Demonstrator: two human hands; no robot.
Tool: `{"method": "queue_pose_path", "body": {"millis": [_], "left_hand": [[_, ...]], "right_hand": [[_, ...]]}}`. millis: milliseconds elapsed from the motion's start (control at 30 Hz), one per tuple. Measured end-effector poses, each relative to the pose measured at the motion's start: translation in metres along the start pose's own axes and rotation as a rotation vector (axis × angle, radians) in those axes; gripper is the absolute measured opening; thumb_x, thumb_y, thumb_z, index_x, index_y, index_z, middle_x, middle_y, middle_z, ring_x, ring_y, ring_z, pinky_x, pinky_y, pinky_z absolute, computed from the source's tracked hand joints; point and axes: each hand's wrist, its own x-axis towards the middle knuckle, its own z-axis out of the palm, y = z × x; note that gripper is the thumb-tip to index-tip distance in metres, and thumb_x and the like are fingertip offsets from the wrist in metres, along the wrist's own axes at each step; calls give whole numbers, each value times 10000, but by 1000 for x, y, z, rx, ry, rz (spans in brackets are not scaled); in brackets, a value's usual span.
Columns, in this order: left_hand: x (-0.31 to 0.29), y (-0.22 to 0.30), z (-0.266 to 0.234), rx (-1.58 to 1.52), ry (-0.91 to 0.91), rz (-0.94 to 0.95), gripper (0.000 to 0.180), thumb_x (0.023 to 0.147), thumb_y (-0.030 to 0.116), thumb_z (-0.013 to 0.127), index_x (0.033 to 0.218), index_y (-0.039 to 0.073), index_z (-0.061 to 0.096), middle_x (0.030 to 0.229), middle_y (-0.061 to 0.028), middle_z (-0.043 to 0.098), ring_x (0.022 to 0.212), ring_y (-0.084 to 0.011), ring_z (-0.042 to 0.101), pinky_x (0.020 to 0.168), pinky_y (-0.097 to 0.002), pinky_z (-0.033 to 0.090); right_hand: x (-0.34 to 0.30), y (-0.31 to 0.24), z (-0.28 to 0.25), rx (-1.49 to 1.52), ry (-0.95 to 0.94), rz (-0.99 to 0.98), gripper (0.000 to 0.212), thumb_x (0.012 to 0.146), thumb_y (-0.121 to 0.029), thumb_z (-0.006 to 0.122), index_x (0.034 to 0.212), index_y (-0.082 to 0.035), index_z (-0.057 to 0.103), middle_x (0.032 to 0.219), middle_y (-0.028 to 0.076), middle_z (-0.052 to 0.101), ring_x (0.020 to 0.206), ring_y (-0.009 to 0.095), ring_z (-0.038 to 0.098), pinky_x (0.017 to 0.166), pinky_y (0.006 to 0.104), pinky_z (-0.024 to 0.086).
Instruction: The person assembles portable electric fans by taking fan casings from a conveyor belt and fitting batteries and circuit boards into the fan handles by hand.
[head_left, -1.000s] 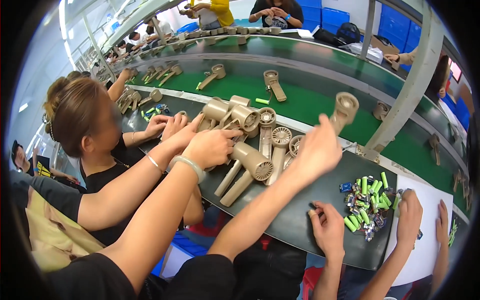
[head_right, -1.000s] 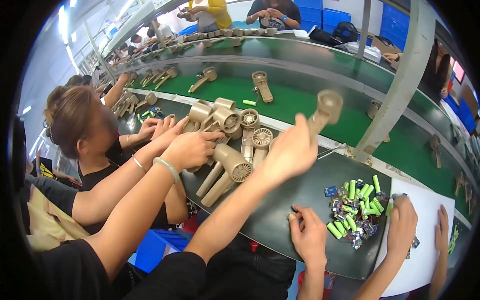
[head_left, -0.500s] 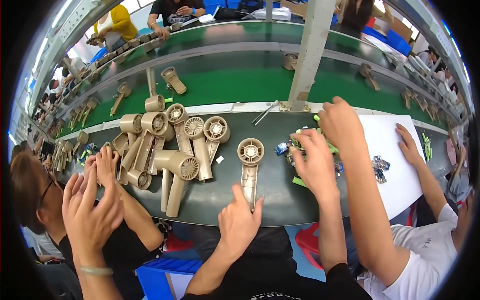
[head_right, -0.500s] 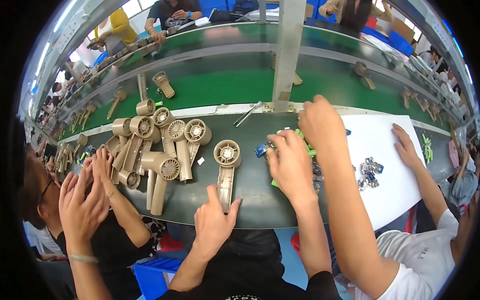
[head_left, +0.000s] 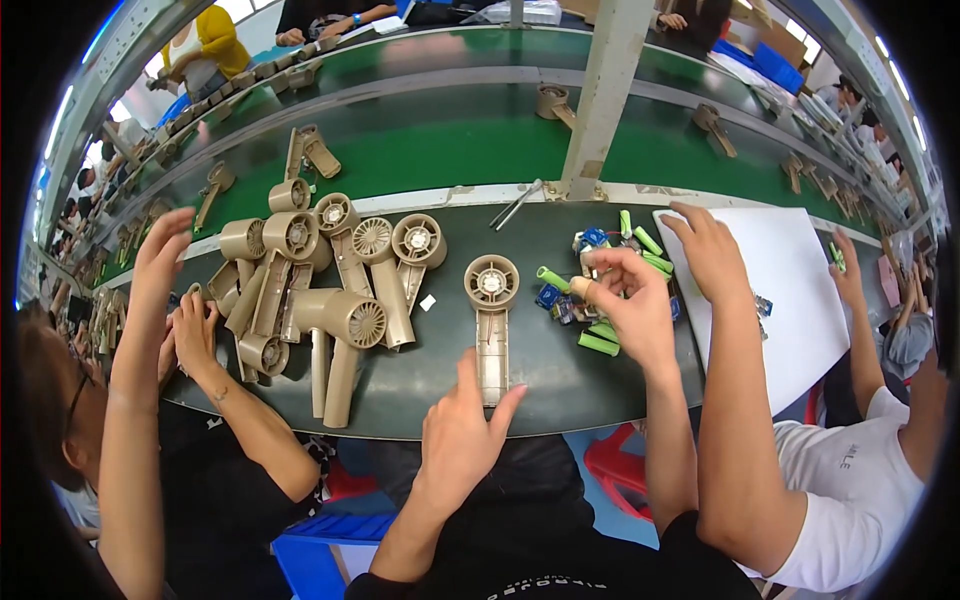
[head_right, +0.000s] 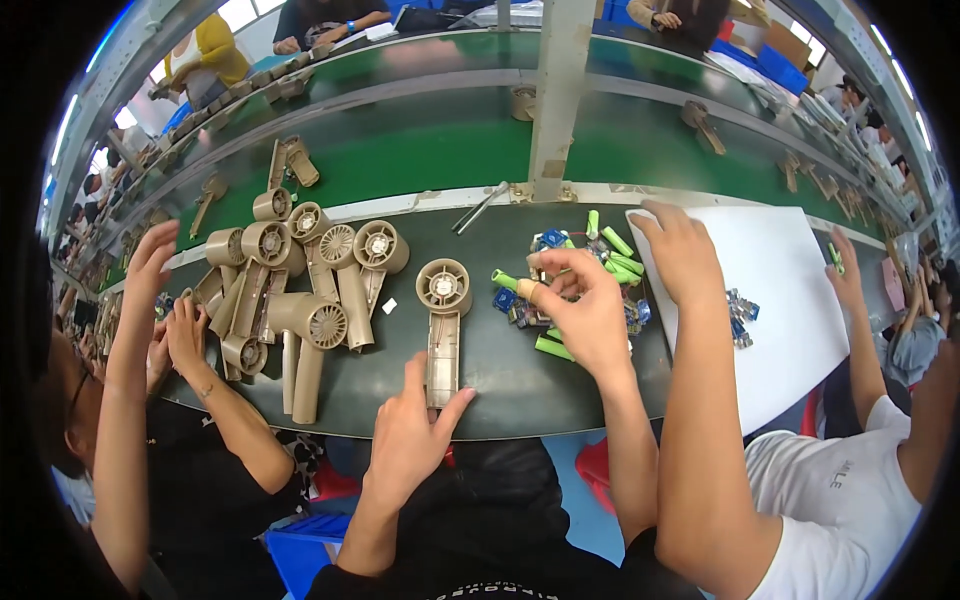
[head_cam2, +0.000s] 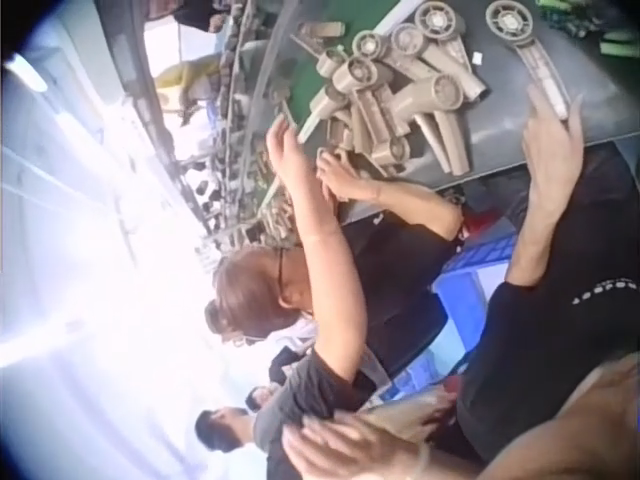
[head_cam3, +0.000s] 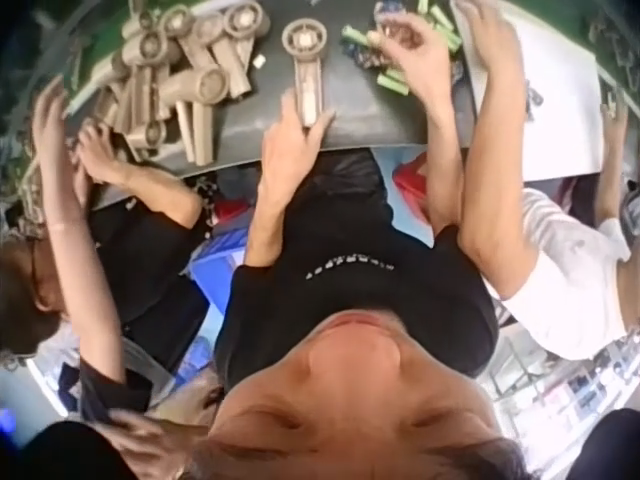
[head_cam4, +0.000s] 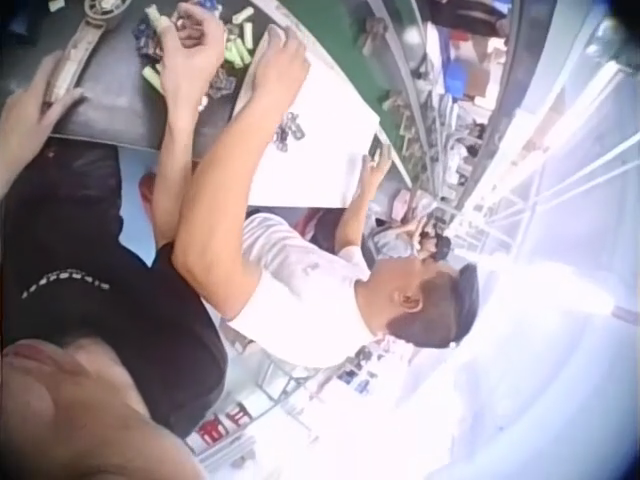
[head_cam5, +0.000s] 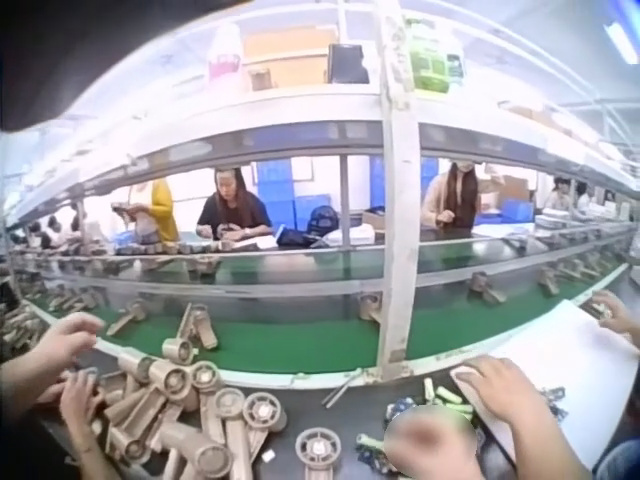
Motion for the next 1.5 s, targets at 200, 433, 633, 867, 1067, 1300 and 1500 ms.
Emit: {"method": "queue_pose_path", "body": {"millis": [200, 433, 633, 867, 1067, 1300, 1500], "left_hand": [[0, -5, 1, -29, -8, 61, 599, 906, 303, 709, 1325, -28, 437, 596, -184, 620, 588, -407, 648, 569, -474, 486], [-2, -12, -1, -70, -28, 98, 613, 904, 291, 713, 1337, -34, 426, 577, -172, 603, 537, -372, 627, 539, -454, 465], [-1, -11, -3, -63, -20, 108, 627, 902, 282, 715, 1349, -40, 418, 577, -165, 604, 527, -373, 619, 533, -443, 459], [1, -5, -12, -4, 60, 52, 529, 863, 198, 748, 1283, -42, 532, 652, -145, 591, 603, -291, 612, 599, -398, 477], [27, 26, -34, -278, 360, 692, 506, 753, 24, 777, 1234, -36, 629, 1177, -203, 649, 1069, -329, 631, 922, -390, 492], [20, 4, -37, -652, 470, 369, 236, 910, -53, 571, 1136, -68, 636, 864, -133, 676, 768, -222, 682, 722, -297, 538], [31, -8, -46, -177, 145, 350, 122, 865, 4, 642, 972, 17, 697, 707, -42, 505, 538, -99, 414, 470, -285, 327]], "right_hand": [[7, 4, -9, 268, 108, 77, 266, 870, -14, 716, 1122, 12, 633, 1045, 43, 657, 910, 84, 615, 840, 227, 498], [-8, -22, -1, 392, 156, -66, 236, 856, -17, 724, 1074, 26, 644, 892, 4, 633, 781, 68, 564, 742, 222, 478], [1, -19, -13, 98, 117, 62, 215, 842, -33, 748, 1033, -1, 655, 872, -9, 641, 791, 67, 587, 736, 213, 485], [-11, -33, -22, 511, 123, 44, 191, 866, -19, 701, 1045, -9, 633, 919, 11, 639, 806, 73, 580, 759, 219, 464], [-37, -72, 10, 684, -80, 68, 235, 834, 47, 735, 1038, 1, 627, 969, 44, 670, 889, 107, 649, 817, 256, 532], [-45, -61, 30, 439, -323, -28, 210, 910, -14, 665, 1115, 23, 648, 1074, 83, 678, 979, 148, 652, 874, 292, 526], [-43, -25, 39, 131, -353, 61, 155, 898, -34, 674, 1044, 17, 685, 874, 13, 641, 676, 44, 519, 620, 220, 426]]}}
